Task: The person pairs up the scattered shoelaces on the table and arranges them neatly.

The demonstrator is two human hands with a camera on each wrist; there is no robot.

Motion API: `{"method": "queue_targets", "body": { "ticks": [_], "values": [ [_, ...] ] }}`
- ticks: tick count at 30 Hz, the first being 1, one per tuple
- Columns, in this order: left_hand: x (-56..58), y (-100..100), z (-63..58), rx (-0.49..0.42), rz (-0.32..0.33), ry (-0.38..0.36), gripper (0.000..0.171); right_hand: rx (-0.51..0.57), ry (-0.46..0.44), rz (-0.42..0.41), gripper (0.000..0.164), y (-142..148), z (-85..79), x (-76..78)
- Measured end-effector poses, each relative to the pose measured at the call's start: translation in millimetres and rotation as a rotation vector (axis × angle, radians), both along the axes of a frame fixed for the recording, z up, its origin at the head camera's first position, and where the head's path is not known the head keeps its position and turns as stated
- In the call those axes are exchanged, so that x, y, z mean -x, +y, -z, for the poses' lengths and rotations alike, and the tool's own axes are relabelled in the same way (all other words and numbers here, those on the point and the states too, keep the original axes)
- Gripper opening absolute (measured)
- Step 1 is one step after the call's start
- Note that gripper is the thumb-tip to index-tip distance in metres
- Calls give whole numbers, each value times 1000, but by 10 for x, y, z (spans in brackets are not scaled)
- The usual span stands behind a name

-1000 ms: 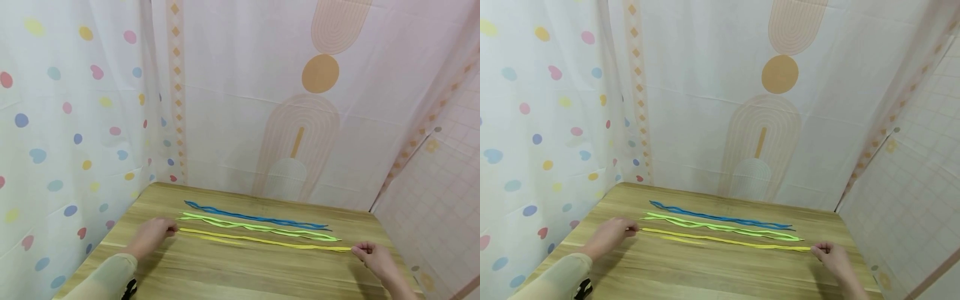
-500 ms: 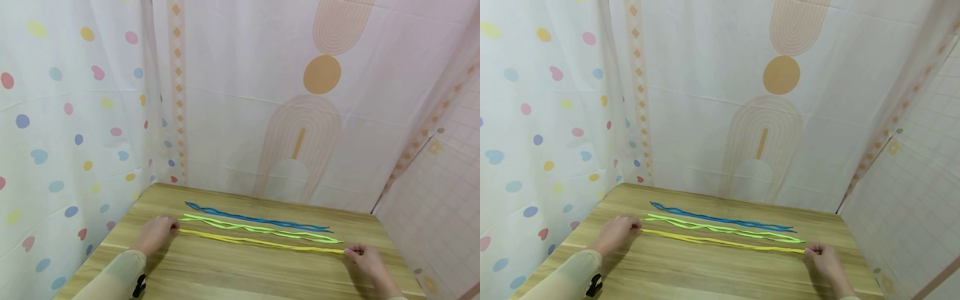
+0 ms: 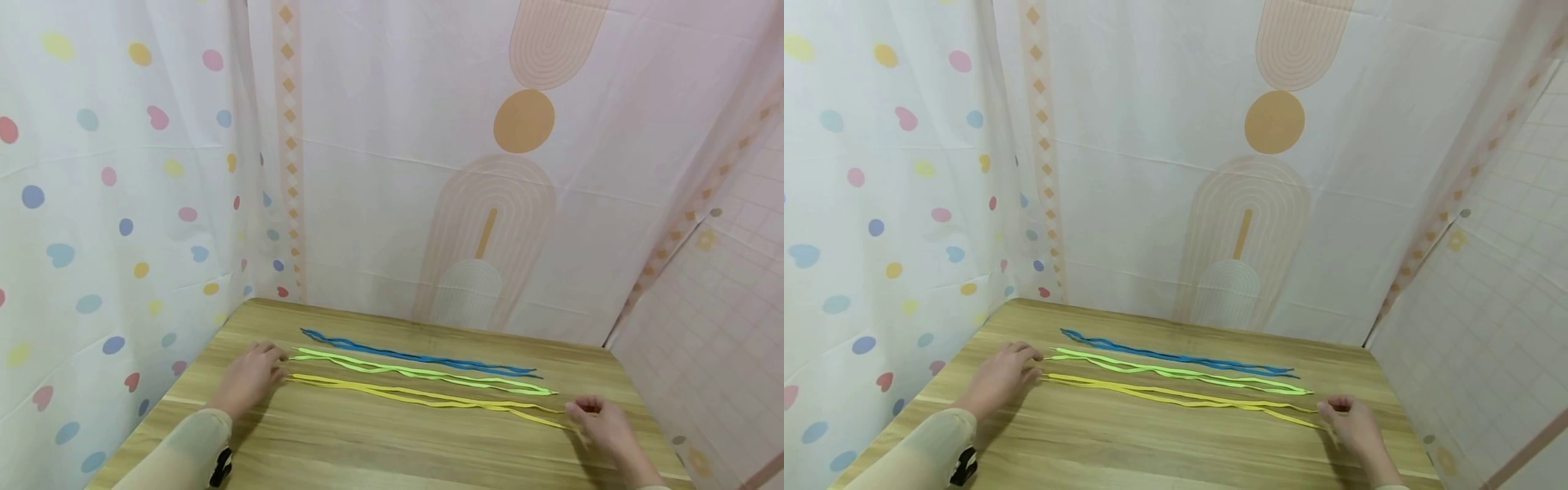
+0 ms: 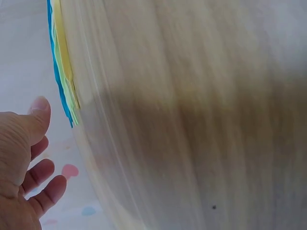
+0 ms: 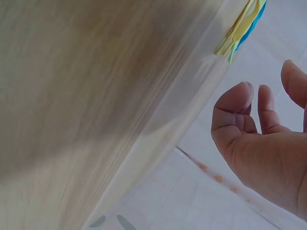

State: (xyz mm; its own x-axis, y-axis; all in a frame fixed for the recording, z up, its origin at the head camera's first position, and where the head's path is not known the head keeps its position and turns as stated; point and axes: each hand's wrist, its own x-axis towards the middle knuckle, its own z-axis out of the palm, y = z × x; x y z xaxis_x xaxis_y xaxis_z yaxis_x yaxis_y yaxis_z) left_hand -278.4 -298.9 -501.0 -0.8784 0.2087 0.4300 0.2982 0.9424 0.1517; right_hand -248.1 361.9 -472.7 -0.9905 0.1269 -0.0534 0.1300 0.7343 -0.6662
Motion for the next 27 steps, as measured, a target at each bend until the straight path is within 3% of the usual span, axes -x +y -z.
{"method": "queue_targets", "body": {
  "ticks": [4,10,16,22,27],
  "values": [
    [-3,-18,15,16,-4,-8,20,-12,-2,6,49,-1,12,0],
    [-12,-61,20,-35,-26,-43,22,3,-6,7,48,54,26,5],
    [4,-133,-46,-94,-77,-104,43,18,-37,7,53,284,29,1],
    [48,-301,-72,-80,-114,-162,69,-83,-48,-23,69,555,17,-45],
    [25,-442,-57,-45,-95,-157,76,-162,-98,-33,88,682,-35,-74]
  ]
}}
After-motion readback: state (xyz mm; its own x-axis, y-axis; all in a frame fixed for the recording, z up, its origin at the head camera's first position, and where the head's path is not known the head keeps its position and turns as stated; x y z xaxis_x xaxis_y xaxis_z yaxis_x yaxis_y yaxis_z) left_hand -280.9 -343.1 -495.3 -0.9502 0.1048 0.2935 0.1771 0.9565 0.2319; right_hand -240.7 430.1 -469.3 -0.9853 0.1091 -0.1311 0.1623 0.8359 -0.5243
